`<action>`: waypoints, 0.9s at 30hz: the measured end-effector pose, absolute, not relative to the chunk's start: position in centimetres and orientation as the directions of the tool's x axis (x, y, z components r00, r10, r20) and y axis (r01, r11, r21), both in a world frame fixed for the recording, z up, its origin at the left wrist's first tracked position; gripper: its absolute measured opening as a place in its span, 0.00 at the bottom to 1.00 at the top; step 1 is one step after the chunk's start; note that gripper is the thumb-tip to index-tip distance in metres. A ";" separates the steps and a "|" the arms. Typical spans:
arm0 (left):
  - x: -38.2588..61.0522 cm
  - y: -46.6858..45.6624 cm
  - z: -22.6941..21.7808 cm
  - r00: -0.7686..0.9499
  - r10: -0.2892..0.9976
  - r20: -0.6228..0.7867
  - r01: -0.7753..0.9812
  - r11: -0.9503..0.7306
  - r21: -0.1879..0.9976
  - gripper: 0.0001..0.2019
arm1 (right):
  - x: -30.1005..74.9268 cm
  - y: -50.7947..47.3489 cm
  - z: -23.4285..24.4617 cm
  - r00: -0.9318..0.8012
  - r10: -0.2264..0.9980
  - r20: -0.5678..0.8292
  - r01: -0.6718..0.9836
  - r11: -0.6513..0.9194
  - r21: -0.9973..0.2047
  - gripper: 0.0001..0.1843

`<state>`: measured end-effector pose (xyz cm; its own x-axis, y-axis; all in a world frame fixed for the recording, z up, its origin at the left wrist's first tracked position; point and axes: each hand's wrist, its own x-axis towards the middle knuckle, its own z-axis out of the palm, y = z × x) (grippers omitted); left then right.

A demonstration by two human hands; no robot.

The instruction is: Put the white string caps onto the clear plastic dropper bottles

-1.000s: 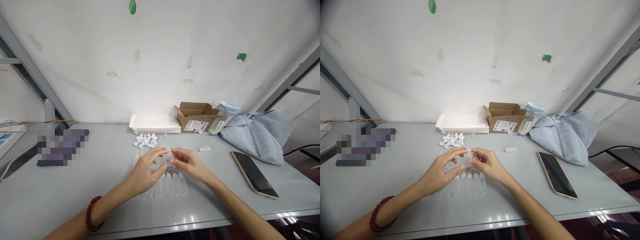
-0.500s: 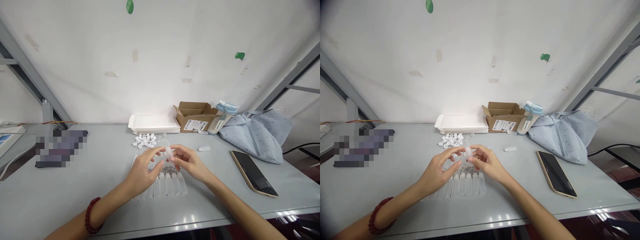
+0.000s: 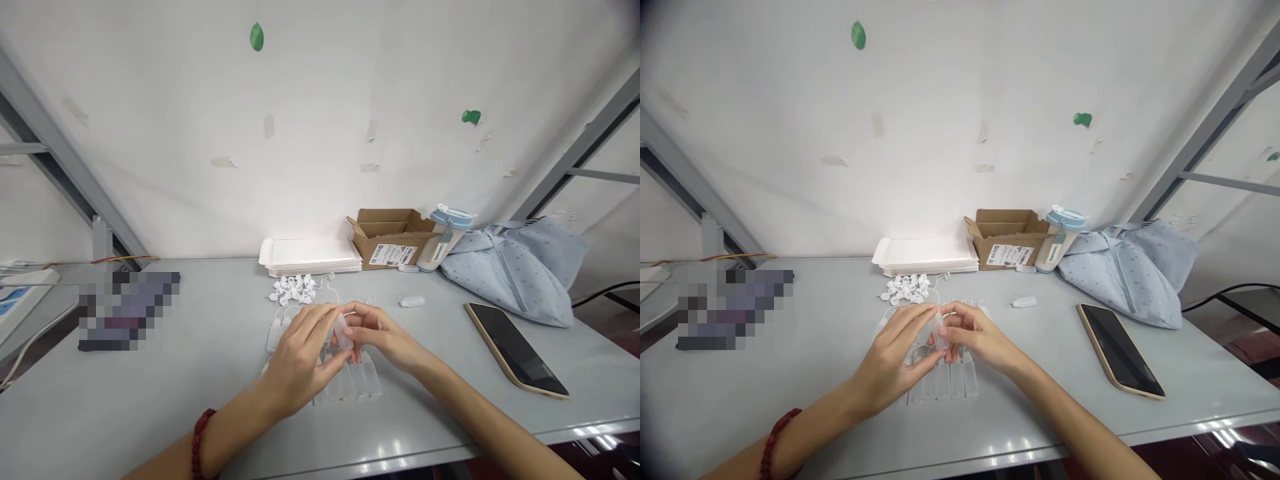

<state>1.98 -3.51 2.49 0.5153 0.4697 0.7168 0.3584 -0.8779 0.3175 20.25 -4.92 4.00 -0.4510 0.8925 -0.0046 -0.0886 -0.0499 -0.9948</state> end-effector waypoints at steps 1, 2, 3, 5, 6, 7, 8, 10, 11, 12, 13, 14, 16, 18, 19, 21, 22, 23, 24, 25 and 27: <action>2.0 -3.5 2.5 0.516 0.462 0.721 0.356 -0.882 0.310 0.24 | 20.3 -4.9 4.0 -0.464 0.886 -0.005 -0.093 -0.054 -0.994 0.15; 2.0 -3.6 2.5 0.523 0.460 0.718 0.354 -0.883 0.307 0.23 | 20.3 -4.9 4.0 -0.467 0.884 -0.005 -0.092 -0.055 -0.994 0.15; 2.0 -3.6 2.5 0.533 0.462 0.708 0.354 -0.883 0.310 0.23 | 20.3 -4.9 4.0 -0.463 0.887 -0.006 -0.088 -0.053 -0.995 0.16; 1.9 -3.5 2.4 0.559 0.471 0.683 0.349 -0.880 0.321 0.23 | 20.2 -5.0 3.9 -0.445 0.896 -0.008 -0.072 -0.045 -0.996 0.16; 1.9 -3.5 2.4 0.572 0.475 0.668 0.345 -0.879 0.329 0.22 | 20.2 -5.0 3.9 -0.436 0.900 -0.007 -0.066 -0.039 -0.997 0.16; 1.8 -3.5 2.4 0.580 0.479 0.658 0.340 -0.877 0.339 0.22 | 20.1 -5.0 3.9 -0.429 0.903 -0.003 -0.062 -0.033 -0.998 0.16; 1.8 -3.5 2.4 0.582 0.485 0.653 0.336 -0.875 0.350 0.23 | 20.1 -5.0 3.9 -0.425 0.905 0.000 -0.060 -0.028 -0.998 0.17; 1.8 -3.4 2.4 0.564 0.499 0.658 0.330 -0.867 0.374 0.24 | 20.2 -5.0 3.9 -0.426 0.905 0.006 -0.070 -0.026 -0.997 0.17; 1.8 -3.5 2.5 0.549 0.510 0.662 0.330 -0.860 0.390 0.25 | 20.3 -4.9 3.9 -0.431 0.902 0.009 -0.086 -0.031 -0.996 0.17; 1.9 -3.5 2.7 0.533 0.523 0.665 0.331 -0.852 0.406 0.25 | 20.4 -4.9 3.9 -0.442 0.897 0.010 -0.107 -0.042 -0.993 0.17; 2.0 -3.5 2.9 0.522 0.536 0.664 0.332 -0.845 0.420 0.25 | 20.5 -4.8 3.9 -0.457 0.890 0.008 -0.133 -0.059 -0.989 0.17; 2.1 -3.5 3.1 0.516 0.541 0.664 0.330 -0.841 0.428 0.24 | 20.7 -4.8 4.0 -0.474 0.880 0.005 -0.159 -0.080 -0.984 0.16; 2.4 -3.5 3.4 0.512 0.531 0.675 0.328 -0.847 0.418 0.23 | 20.9 -4.7 4.0 -0.506 0.863 -0.003 -0.189 -0.114 -0.975 0.15; 2.5 -3.5 3.6 0.526 0.491 0.695 0.333 -0.870 0.362 0.22 | 20.9 -4.7 4.1 -0.516 0.856 -0.005 -0.171 -0.109 -0.979 0.14; 2.5 -3.5 3.6 0.543 0.463 0.701 0.340 -0.884 0.321 0.22 | 20.9 -4.7 4.1 -0.503 0.865 -0.002 -0.145 -0.086 -0.986 0.14; 2.5 -3.5 3.5 0.583 0.413 0.700 0.359 -0.904 0.233 0.21 | 20.7 -4.7 4.1 -0.420 0.908 0.014 -0.083 -0.023 -0.996 0.15; 2.5 -3.4 3.4 0.603 0.391 0.696 0.368 -0.910 0.192 0.21 | 20.6 -4.8 4.0 -0.362 0.932 0.023 -0.059 0.001 -0.998 0.16; 2.5 -3.4 3.3 0.616 0.374 0.693 0.374 -0.913 0.161 0.21 | 20.5 -4.9 4.0 -0.305 0.952 0.027 -0.046 0.014 -0.999 0.17; 2.5 -3.4 3.2 0.626 0.366 0.688 0.377 -0.915 0.144 0.22 | 20.4 -4.9 4.0 -0.258 0.966 0.027 -0.044 0.016 -0.999 0.17; 2.4 -3.4 3.1 0.630 0.368 0.683 0.377 -0.915 0.145 0.22 | 20.3 -5.0 4.0 -0.229 0.973 0.020 -0.048 0.009 -0.999 0.17; 2.4 -3.4 3.0 0.624 0.390 0.677 0.371 -0.911 0.183 0.23 | 20.3 -5.0 4.2 -0.223 0.975 0.001 -0.058 -0.013 -0.998 0.16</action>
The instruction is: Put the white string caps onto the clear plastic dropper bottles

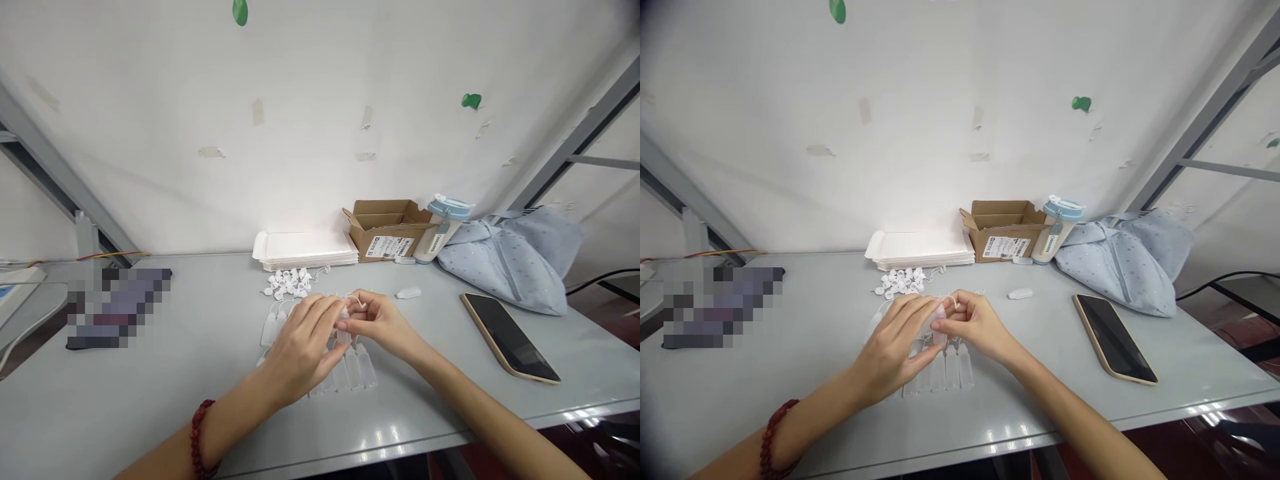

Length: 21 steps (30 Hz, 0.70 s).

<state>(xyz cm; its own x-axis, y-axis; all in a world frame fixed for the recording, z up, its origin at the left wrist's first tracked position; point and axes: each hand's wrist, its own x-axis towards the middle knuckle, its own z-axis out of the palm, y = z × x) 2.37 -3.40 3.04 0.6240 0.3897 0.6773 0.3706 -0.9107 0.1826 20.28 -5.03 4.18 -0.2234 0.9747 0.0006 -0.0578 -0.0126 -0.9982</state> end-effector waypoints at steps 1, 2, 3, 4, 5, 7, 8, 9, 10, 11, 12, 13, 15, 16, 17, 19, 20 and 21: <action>2.4 -3.4 3.1 0.617 0.403 0.676 0.366 -0.907 0.208 0.23 | 20.3 -5.1 4.3 -0.239 0.971 -0.004 -0.061 -0.019 -0.998 0.15; 2.3 -3.4 3.1 0.610 0.414 0.676 0.362 -0.904 0.227 0.23 | 20.4 -5.1 4.5 -0.263 0.965 -0.005 -0.065 -0.023 -0.998 0.15; 2.3 -3.3 3.2 0.604 0.416 0.680 0.356 -0.904 0.238 0.23 | 20.5 -5.1 4.6 -0.292 0.956 -0.002 -0.070 -0.024 -0.997 0.14; 2.3 -3.2 3.3 0.600 0.410 0.686 0.347 -0.907 0.238 0.23 | 20.6 -5.0 4.7 -0.322 0.947 0.000 -0.075 -0.025 -0.997 0.14; 2.4 -3.2 3.4 0.602 0.398 0.692 0.336 -0.913 0.233 0.22 | 20.8 -5.0 4.9 -0.351 0.936 0.003 -0.081 -0.027 -0.996 0.14; 2.6 -2.9 3.7 0.612 0.377 0.695 0.312 -0.923 0.227 0.20 | 21.4 -4.8 5.2 -0.399 0.917 -0.006 -0.076 -0.040 -0.996 0.14; 2.7 -2.8 3.9 0.623 0.369 0.690 0.299 -0.927 0.227 0.19 | 21.8 -4.7 5.3 -0.422 0.906 -0.021 -0.058 -0.050 -0.997 0.13; 2.9 -2.8 4.2 0.639 0.367 0.677 0.289 -0.929 0.231 0.19 | 22.3 -4.5 5.5 -0.446 0.894 -0.042 -0.028 -0.061 -0.998 0.13; 3.2 -2.9 4.4 0.657 0.368 0.658 0.282 -0.929 0.237 0.18 | 23.0 -4.4 5.7 -0.469 0.880 -0.069 0.015 -0.070 -0.997 0.13; 3.5 -3.0 4.6 0.678 0.371 0.635 0.279 -0.929 0.244 0.17 | 23.7 -4.3 6.0 -0.491 0.865 -0.102 0.071 -0.077 -0.995 0.13; 3.9 -3.3 4.7 0.699 0.376 0.609 0.279 -0.927 0.252 0.17 | 24.4 -4.2 6.3 -0.515 0.847 -0.133 0.130 -0.076 -0.989 0.13; 4.3 -3.6 4.7 0.720 0.378 0.582 0.278 -0.925 0.258 0.16 | 25.2 -4.2 6.5 -0.541 0.825 -0.162 0.197 -0.063 -0.978 0.12; 5.3 -4.6 4.6 0.756 0.383 0.530 0.275 -0.922 0.273 0.15 | 26.6 -4.2 7.0 -0.597 0.757 -0.264 0.352 -0.049 -0.935 0.11; 5.8 -5.1 4.3 0.778 0.382 0.500 0.273 -0.921 0.279 0.15 | 27.1 -4.2 7.2 -0.612 0.723 -0.320 0.425 -0.041 -0.904 0.11; 6.2 -5.6 4.1 0.791 0.390 0.471 0.281 -0.916 0.288 0.15 | 27.5 -4.2 7.3 -0.617 0.693 -0.372 0.487 -0.035 -0.873 0.11; 7.1 -6.4 3.4 0.810 0.416 0.413 0.314 -0.903 0.294 0.16 | 28.0 -4.2 7.2 -0.609 0.647 -0.458 0.579 -0.032 -0.815 0.11; 7.4 -6.7 3.0 0.815 0.431 0.389 0.334 -0.896 0.294 0.16 | 28.0 -4.2 7.1 -0.602 0.629 -0.492 0.610 -0.036 -0.792 0.10; 7.6 -6.9 2.7 0.819 0.442 0.366 0.351 -0.891 0.289 0.15 | 28.0 -4.1 6.9 -0.595 0.612 -0.521 0.634 -0.043 -0.773 0.10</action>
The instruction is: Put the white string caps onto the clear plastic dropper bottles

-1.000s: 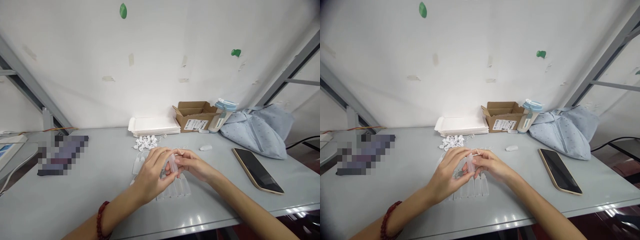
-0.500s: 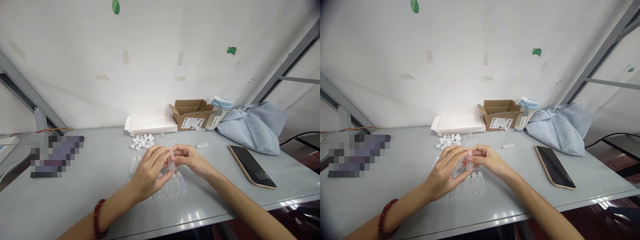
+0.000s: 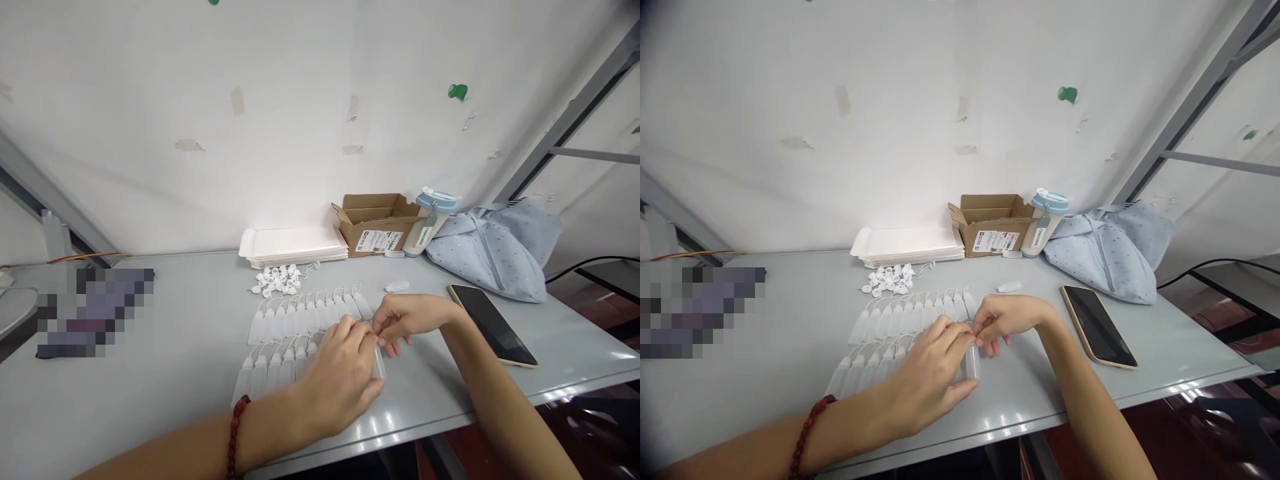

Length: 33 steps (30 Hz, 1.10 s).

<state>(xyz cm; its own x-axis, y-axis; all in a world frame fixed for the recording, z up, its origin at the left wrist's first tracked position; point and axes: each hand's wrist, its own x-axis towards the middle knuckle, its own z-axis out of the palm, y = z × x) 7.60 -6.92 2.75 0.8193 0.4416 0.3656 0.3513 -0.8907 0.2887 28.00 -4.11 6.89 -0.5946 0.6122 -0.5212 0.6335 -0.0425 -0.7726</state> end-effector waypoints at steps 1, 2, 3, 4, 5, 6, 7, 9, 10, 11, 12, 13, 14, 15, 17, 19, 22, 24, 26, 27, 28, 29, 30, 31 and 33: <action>7.7 -7.0 2.5 0.822 0.450 0.348 0.366 -0.887 0.282 0.14 | 27.9 -4.0 6.7 -0.586 0.599 -0.546 0.653 -0.050 -0.756 0.09; 7.8 -7.0 2.3 0.823 0.457 0.337 0.377 -0.884 0.278 0.13 | 27.8 -4.0 6.5 -0.577 0.589 -0.565 0.667 -0.059 -0.742 0.09; 7.8 -7.0 2.2 0.822 0.464 0.330 0.386 -0.880 0.276 0.13 | 27.7 -3.9 6.4 -0.570 0.585 -0.578 0.677 -0.064 -0.733 0.09; 7.8 -6.9 2.1 0.821 0.471 0.322 0.394 -0.876 0.278 0.12 | 27.6 -3.9 6.2 -0.563 0.585 -0.584 0.683 -0.068 -0.727 0.08; 7.8 -6.8 2.0 0.816 0.483 0.317 0.405 -0.870 0.283 0.11 | 27.5 -3.9 6.1 -0.559 0.586 -0.586 0.685 -0.071 -0.725 0.08; 7.7 -6.7 2.0 0.812 0.495 0.309 0.416 -0.862 0.288 0.11 | 27.5 -3.9 6.0 -0.557 0.587 -0.588 0.685 -0.075 -0.724 0.08; 7.6 -6.6 2.0 0.808 0.507 0.301 0.428 -0.855 0.293 0.11 | 27.4 -3.9 6.0 -0.557 0.585 -0.590 0.684 -0.080 -0.725 0.08; 7.5 -6.4 1.9 0.804 0.521 0.287 0.442 -0.846 0.297 0.10 | 27.4 -3.9 5.8 -0.555 0.583 -0.594 0.683 -0.088 -0.725 0.08; 7.4 -6.4 1.9 0.805 0.522 0.282 0.444 -0.845 0.298 0.11 | 27.4 -3.9 5.8 -0.555 0.581 -0.596 0.683 -0.090 -0.724 0.07; 7.4 -6.3 1.9 0.807 0.520 0.278 0.443 -0.846 0.298 0.11 | 27.4 -3.9 5.8 -0.556 0.578 -0.597 0.684 -0.090 -0.724 0.07; 7.4 -6.3 1.9 0.810 0.517 0.276 0.440 -0.848 0.296 0.11 | 27.3 -3.9 5.8 -0.559 0.575 -0.598 0.685 -0.086 -0.723 0.07; 7.4 -6.3 1.9 0.811 0.516 0.276 0.440 -0.849 0.293 0.11 | 27.3 -3.9 5.8 -0.561 0.573 -0.598 0.686 -0.082 -0.723 0.07; 7.4 -6.4 2.0 0.813 0.513 0.275 0.439 -0.851 0.288 0.11 | 27.2 -3.9 5.8 -0.563 0.571 -0.598 0.688 -0.077 -0.721 0.07; 7.4 -6.4 2.0 0.813 0.512 0.276 0.440 -0.852 0.283 0.11 | 27.1 -3.9 5.8 -0.564 0.568 -0.599 0.690 -0.073 -0.720 0.06; 7.4 -6.5 2.0 0.813 0.512 0.278 0.444 -0.853 0.274 0.10 | 27.0 -3.9 5.9 -0.564 0.566 -0.601 0.692 -0.072 -0.718 0.07; 7.4 -6.5 1.9 0.809 0.518 0.277 0.453 -0.851 0.267 0.10 | 26.9 -3.9 6.0 -0.563 0.564 -0.604 0.691 -0.080 -0.718 0.07; 7.4 -6.6 1.7 0.804 0.526 0.278 0.465 -0.847 0.258 0.10 | 26.8 -3.9 5.9 -0.564 0.564 -0.603 0.684 -0.090 -0.724 0.08; 7.4 -6.6 1.8 0.806 0.524 0.275 0.462 -0.848 0.261 0.12 | 26.9 -3.9 5.9 -0.566 0.558 -0.607 0.681 -0.098 -0.726 0.08; 7.3 -6.5 2.1 0.811 0.517 0.274 0.450 -0.850 0.273 0.15 | 27.2 -3.9 5.9 -0.565 0.561 -0.605 0.676 -0.105 -0.729 0.09; 7.2 -6.3 2.4 0.812 0.515 0.276 0.443 -0.851 0.283 0.17 | 27.3 -3.8 5.9 -0.563 0.574 -0.595 0.670 -0.105 -0.735 0.09; 7.1 -6.2 2.8 0.810 0.515 0.282 0.438 -0.850 0.292 0.18 | 27.6 -3.7 5.9 -0.558 0.600 -0.573 0.659 -0.100 -0.746 0.09; 7.1 -5.9 3.1 0.801 0.522 0.294 0.440 -0.846 0.301 0.19 | 27.9 -3.5 5.9 -0.547 0.643 -0.535 0.643 -0.086 -0.761 0.09; 7.0 -5.4 3.5 0.786 0.536 0.309 0.449 -0.838 0.310 0.18 | 28.3 -3.3 6.0 -0.520 0.707 -0.480 0.628 -0.064 -0.776 0.08; 6.9 -4.8 3.8 0.762 0.559 0.329 0.468 -0.825 0.317 0.17 | 28.8 -3.1 6.0 -0.467 0.786 -0.405 0.621 -0.035 -0.783 0.07; 6.5 -3.0 4.3 0.692 0.624 0.363 0.536 -0.781 0.320 0.12 | 29.9 -2.5 5.9 -0.280 0.933 -0.224 0.669 0.022 -0.743 0.05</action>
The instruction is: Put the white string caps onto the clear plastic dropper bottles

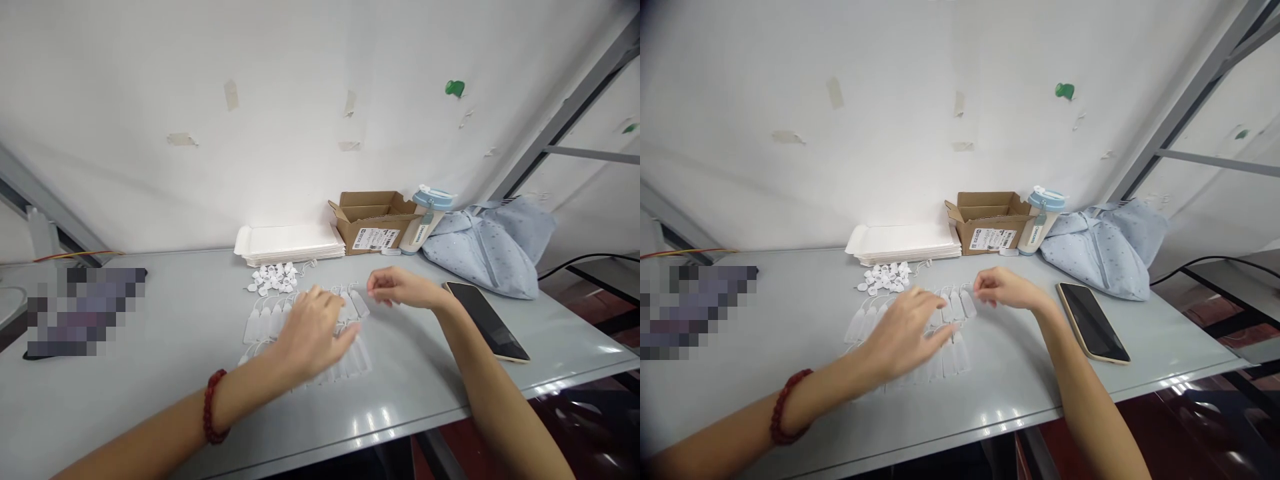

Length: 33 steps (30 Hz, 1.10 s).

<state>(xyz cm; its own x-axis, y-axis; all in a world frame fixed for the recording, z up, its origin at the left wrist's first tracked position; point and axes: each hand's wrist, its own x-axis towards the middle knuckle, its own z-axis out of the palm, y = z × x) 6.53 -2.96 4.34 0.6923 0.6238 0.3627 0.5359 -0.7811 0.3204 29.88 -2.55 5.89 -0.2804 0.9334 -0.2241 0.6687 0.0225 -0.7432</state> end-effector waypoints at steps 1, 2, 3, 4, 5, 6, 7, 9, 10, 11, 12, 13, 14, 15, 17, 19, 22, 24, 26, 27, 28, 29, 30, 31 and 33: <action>6.3 -1.8 4.5 0.651 0.667 0.363 0.588 -0.745 0.315 0.10 | 30.5 -2.3 5.8 -0.171 0.975 -0.139 0.726 0.030 -0.687 0.04; 6.1 -0.4 4.6 0.606 0.714 0.349 0.650 -0.698 0.299 0.08 | 31.2 -2.1 5.8 -0.088 0.993 -0.080 0.793 0.021 -0.609 0.03; 5.9 1.0 4.7 0.581 0.751 0.312 0.701 -0.657 0.276 0.09 | 31.9 -2.0 5.7 -0.026 0.998 -0.049 0.845 -0.004 -0.534 0.03; 5.6 2.4 4.7 0.555 0.785 0.277 0.746 -0.616 0.252 0.09 | 32.6 -1.9 5.6 0.008 0.999 -0.051 0.880 -0.031 -0.475 0.05; 5.5 3.8 4.6 0.537 0.802 0.261 0.768 -0.593 0.242 0.10 | 33.2 -1.9 5.5 0.026 0.998 -0.061 0.900 -0.050 -0.433 0.08; 5.3 5.1 4.6 0.522 0.814 0.255 0.783 -0.576 0.235 0.11 | 33.6 -1.9 5.4 0.044 0.997 -0.069 0.916 -0.068 -0.395 0.11; 5.3 6.2 4.4 0.515 0.823 0.239 0.794 -0.564 0.228 0.11 | 34.0 -1.9 5.4 0.057 0.995 -0.080 0.928 -0.082 -0.363 0.13; 5.5 8.0 4.1 0.510 0.835 0.207 0.809 -0.548 0.213 0.12 | 34.4 -1.9 5.2 0.074 0.993 -0.095 0.944 -0.101 -0.314 0.16; 5.7 8.6 4.0 0.506 0.842 0.189 0.817 -0.538 0.208 0.11 | 34.4 -1.8 5.0 0.079 0.991 -0.104 0.949 -0.107 -0.298 0.17; 6.0 9.0 3.8 0.499 0.850 0.170 0.826 -0.525 0.204 0.11 | 34.4 -1.8 4.9 0.080 0.990 -0.114 0.951 -0.110 -0.288 0.18; 6.3 9.4 3.6 0.489 0.859 0.152 0.836 -0.511 0.201 0.11 | 34.3 -1.7 4.8 0.082 0.989 -0.122 0.953 -0.113 -0.281 0.18; 6.7 9.6 3.5 0.478 0.868 0.137 0.845 -0.497 0.199 0.10 | 34.1 -1.6 4.7 0.084 0.989 -0.125 0.954 -0.116 -0.275 0.17; 7.0 9.7 3.3 0.469 0.874 0.126 0.852 -0.485 0.198 0.10 | 34.0 -1.5 4.6 0.087 0.988 -0.124 0.956 -0.118 -0.269 0.16; 7.3 9.8 3.2 0.462 0.879 0.119 0.856 -0.477 0.197 0.10 | 33.9 -1.4 4.5 0.091 0.989 -0.118 0.957 -0.120 -0.263 0.15; 7.7 9.8 2.9 0.459 0.880 0.121 0.858 -0.475 0.196 0.10 | 33.7 -1.2 4.2 0.096 0.991 -0.095 0.958 -0.118 -0.261 0.14; 7.9 9.8 2.8 0.463 0.875 0.140 0.853 -0.483 0.198 0.10 | 33.6 -1.1 4.0 0.092 0.994 -0.060 0.957 -0.105 -0.269 0.12; 7.9 9.5 2.8 0.464 0.864 0.197 0.842 -0.499 0.205 0.11 | 33.2 -0.9 3.7 0.055 0.998 0.023 0.952 -0.046 -0.303 0.10; 7.6 9.0 3.1 0.466 0.850 0.246 0.830 -0.516 0.213 0.11 | 32.6 -0.8 3.6 0.022 0.996 0.087 0.945 0.008 -0.327 0.10; 7.3 8.3 3.6 0.472 0.830 0.298 0.811 -0.541 0.221 0.11 | 31.5 -0.8 3.5 -0.013 0.987 0.162 0.929 0.071 -0.363 0.11; 7.0 7.8 3.9 0.477 0.818 0.322 0.801 -0.555 0.224 0.11 | 30.9 -0.8 3.5 -0.030 0.979 0.203 0.915 0.109 -0.388 0.11; 6.7 7.2 4.2 0.482 0.806 0.344 0.791 -0.569 0.226 0.11 | 30.1 -0.9 3.4 -0.049 0.962 0.268 0.887 0.165 -0.431 0.11; 6.3 6.6 4.4 0.488 0.794 0.363 0.779 -0.584 0.229 0.11 | 29.4 -1.1 3.4 -0.066 0.944 0.325 0.851 0.223 -0.476 0.11; 5.9 5.9 4.6 0.491 0.784 0.380 0.769 -0.595 0.234 0.11 | 28.6 -1.2 3.4 -0.076 0.932 0.354 0.813 0.263 -0.520 0.11; 5.5 5.2 4.6 0.497 0.771 0.398 0.754 -0.611 0.242 0.11 | 27.8 -1.4 3.3 -0.086 0.929 0.360 0.778 0.288 -0.558 0.11; 4.6 3.9 4.4 0.500 0.732 0.463 0.708 -0.653 0.268 0.10 | 26.5 -1.8 3.2 -0.115 0.931 0.346 0.719 0.318 -0.618 0.11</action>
